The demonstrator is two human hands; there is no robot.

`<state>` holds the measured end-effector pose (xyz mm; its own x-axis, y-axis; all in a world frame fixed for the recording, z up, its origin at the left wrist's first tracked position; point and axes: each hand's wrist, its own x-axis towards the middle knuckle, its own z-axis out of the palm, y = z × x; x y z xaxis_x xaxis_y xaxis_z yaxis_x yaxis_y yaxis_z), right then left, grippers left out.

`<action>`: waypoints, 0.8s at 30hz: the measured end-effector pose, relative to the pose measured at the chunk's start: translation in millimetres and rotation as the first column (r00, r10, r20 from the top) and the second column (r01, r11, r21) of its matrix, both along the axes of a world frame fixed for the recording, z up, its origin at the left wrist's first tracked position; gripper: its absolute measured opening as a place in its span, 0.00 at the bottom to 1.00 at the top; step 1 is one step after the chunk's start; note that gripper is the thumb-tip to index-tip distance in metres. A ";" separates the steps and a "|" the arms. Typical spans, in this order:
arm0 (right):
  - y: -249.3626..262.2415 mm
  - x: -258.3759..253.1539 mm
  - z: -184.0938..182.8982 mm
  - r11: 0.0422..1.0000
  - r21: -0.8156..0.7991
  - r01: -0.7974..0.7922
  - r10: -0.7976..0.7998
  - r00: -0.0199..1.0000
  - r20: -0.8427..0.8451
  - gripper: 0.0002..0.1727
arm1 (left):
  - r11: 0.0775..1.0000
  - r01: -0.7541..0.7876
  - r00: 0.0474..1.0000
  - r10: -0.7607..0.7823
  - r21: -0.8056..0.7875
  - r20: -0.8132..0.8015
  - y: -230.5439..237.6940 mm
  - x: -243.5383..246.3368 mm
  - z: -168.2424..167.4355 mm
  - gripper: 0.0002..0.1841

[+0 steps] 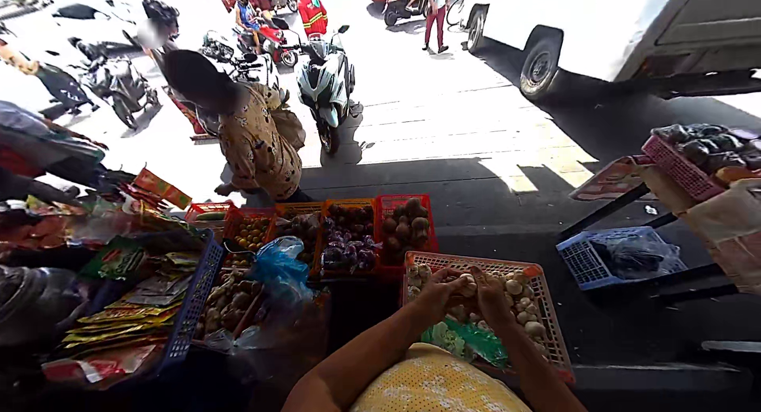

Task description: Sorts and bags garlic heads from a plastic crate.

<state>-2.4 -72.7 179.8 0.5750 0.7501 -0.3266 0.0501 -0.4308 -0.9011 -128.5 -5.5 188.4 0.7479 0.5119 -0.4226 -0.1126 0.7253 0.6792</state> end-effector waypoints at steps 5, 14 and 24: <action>1.6 -1.4 -2.4 0.999 -0.029 -0.013 0.015 0.997 0.069 0.22 | 0.999 0.023 1.000 -0.023 0.046 0.002 0.6 -0.5 1.9 0.15; -10.7 1.7 -11.0 0.999 -0.054 -0.002 -0.012 0.967 -0.253 0.41 | 0.572 0.261 0.964 -0.111 0.778 -0.242 3.8 -7.7 -2.5 0.18; -9.3 3.0 -28.3 0.971 -0.066 -0.229 0.221 0.968 -0.116 0.23 | 0.524 0.267 0.953 -0.020 0.809 -0.302 -0.4 -16.1 -5.6 0.33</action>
